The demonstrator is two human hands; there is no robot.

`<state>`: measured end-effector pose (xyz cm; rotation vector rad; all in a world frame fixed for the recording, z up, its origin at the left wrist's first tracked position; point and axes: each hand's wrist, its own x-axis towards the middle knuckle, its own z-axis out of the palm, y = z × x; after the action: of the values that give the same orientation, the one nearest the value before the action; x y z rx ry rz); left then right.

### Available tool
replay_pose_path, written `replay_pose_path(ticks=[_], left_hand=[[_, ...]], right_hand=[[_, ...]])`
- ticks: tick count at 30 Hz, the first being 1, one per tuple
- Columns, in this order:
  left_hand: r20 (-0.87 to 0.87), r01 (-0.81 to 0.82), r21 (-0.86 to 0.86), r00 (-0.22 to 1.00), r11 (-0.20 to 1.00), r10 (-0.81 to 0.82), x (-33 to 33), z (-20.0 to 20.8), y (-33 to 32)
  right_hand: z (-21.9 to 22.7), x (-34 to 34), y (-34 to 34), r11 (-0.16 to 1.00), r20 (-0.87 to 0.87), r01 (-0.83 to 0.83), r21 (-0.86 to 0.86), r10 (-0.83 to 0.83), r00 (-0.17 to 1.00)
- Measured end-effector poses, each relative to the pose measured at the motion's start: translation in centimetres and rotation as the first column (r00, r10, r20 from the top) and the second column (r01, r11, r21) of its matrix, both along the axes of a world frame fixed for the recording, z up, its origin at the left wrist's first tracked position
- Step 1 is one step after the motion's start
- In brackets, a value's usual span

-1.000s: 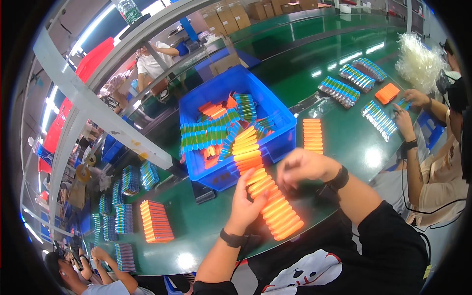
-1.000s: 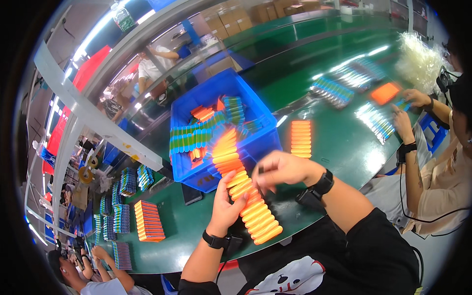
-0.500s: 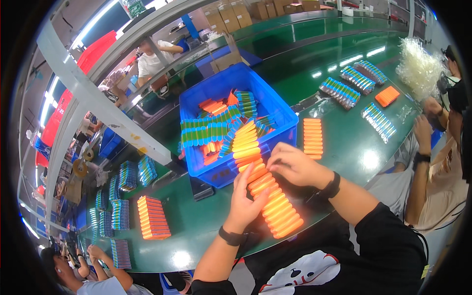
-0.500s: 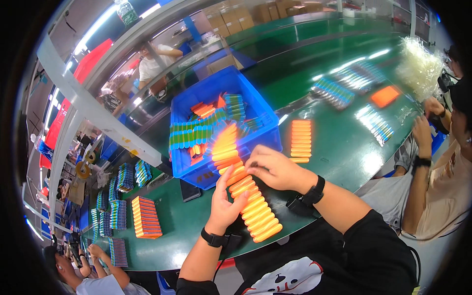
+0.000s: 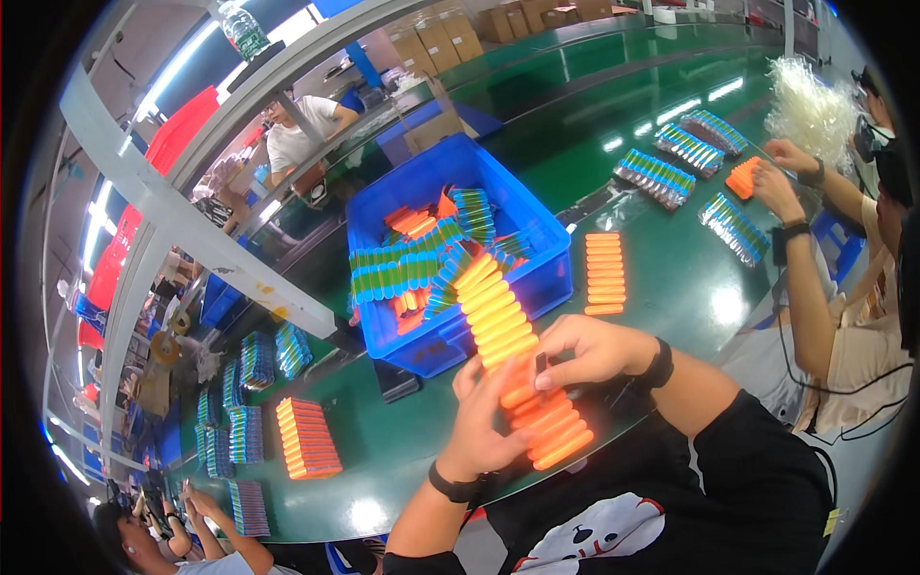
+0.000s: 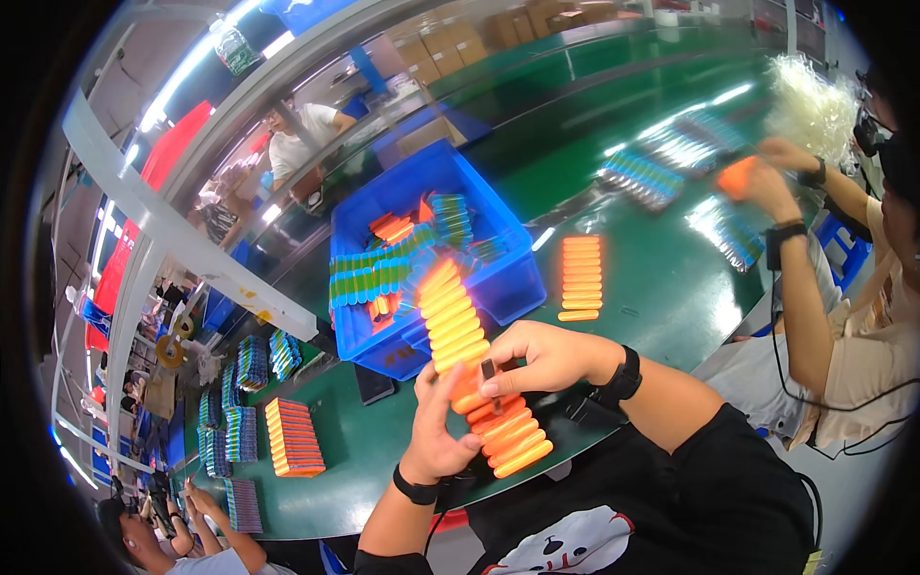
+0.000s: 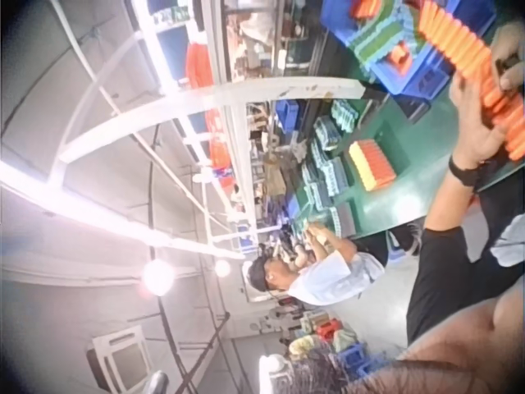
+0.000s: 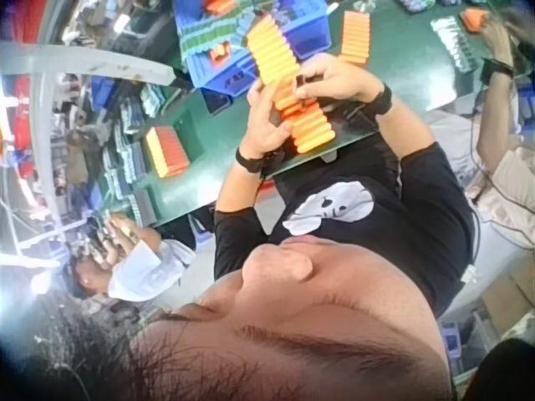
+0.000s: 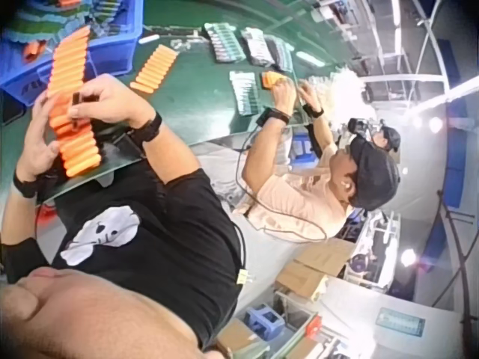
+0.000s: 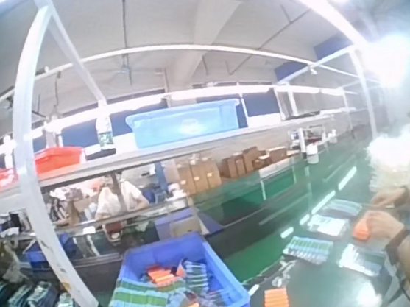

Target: The recorder is assembling small orange plastic components by snapping them together in a repeating pattern on a factory assembly line.

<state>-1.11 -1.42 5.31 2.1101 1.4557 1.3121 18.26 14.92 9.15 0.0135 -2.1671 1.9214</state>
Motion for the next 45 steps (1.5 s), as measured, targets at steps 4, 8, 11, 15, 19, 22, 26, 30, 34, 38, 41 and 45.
replay_pose_path(ticks=[4,8,11,15,19,22,26,30,34,38,41,45], left_hand=[[0.334,0.036,-0.186,0.942,0.982,0.029,-0.2,-1.2,1.0],[0.469,0.114,-0.233,0.883,0.966,0.009,0.5,-0.3,1.9],[0.444,0.068,-0.165,0.896,0.984,0.012,0.4,-0.8,2.1],[0.442,-0.073,-0.172,0.886,0.982,0.143,-0.1,-1.8,1.9],[0.429,-0.096,-0.172,0.888,0.980,0.162,-0.3,-1.9,1.6],[0.366,-0.113,-0.134,0.918,0.985,0.155,-0.9,-2.4,1.8],[0.229,-0.178,-0.122,0.952,0.977,0.202,-1.2,-2.1,2.2],[0.293,-0.119,-0.144,0.943,0.982,0.157,-1.4,-2.4,2.4],[0.410,-0.088,-0.273,0.890,0.958,0.198,-1.7,-3.0,1.8],[0.607,0.000,-0.157,0.789,0.988,0.097,-0.7,-2.3,1.6],[0.619,0.079,-0.017,0.783,0.997,-0.052,-0.5,-0.9,2.2],[0.363,0.089,-0.180,0.932,0.980,-0.018,-1.7,1.2,1.9]], right_hand=[[-0.8,-0.1,0.1,0.998,0.013,-0.064,-0.024,0.065,0.998],[-2.6,-1.1,0.2,0.980,-0.043,0.083,-0.180,-0.092,0.995],[-3.8,-1.9,0.7,0.940,-0.153,0.121,-0.318,-0.177,0.972],[-5.0,-2.6,1.1,0.933,-0.208,0.121,-0.338,-0.199,0.958],[-4.9,-2.6,1.4,0.897,-0.208,0.155,-0.413,-0.259,0.943],[-4.4,-2.2,1.7,0.878,-0.203,0.164,-0.451,-0.279,0.938],[-4.6,-1.5,2.2,0.861,-0.202,0.148,-0.486,-0.276,0.940],[-3.1,0.2,2.5,0.875,-0.190,-0.040,-0.483,-0.060,0.980],[-1.4,1.2,1.9,0.886,-0.019,-0.325,-0.331,0.338,0.941],[-1.4,0.6,1.0,0.775,0.127,-0.575,-0.263,0.619,0.775],[-2.2,0.3,0.8,0.734,0.086,-0.643,-0.217,0.671,0.737],[-1.8,-0.1,0.4,0.693,0.146,-0.696,-0.187,0.720,0.678]])
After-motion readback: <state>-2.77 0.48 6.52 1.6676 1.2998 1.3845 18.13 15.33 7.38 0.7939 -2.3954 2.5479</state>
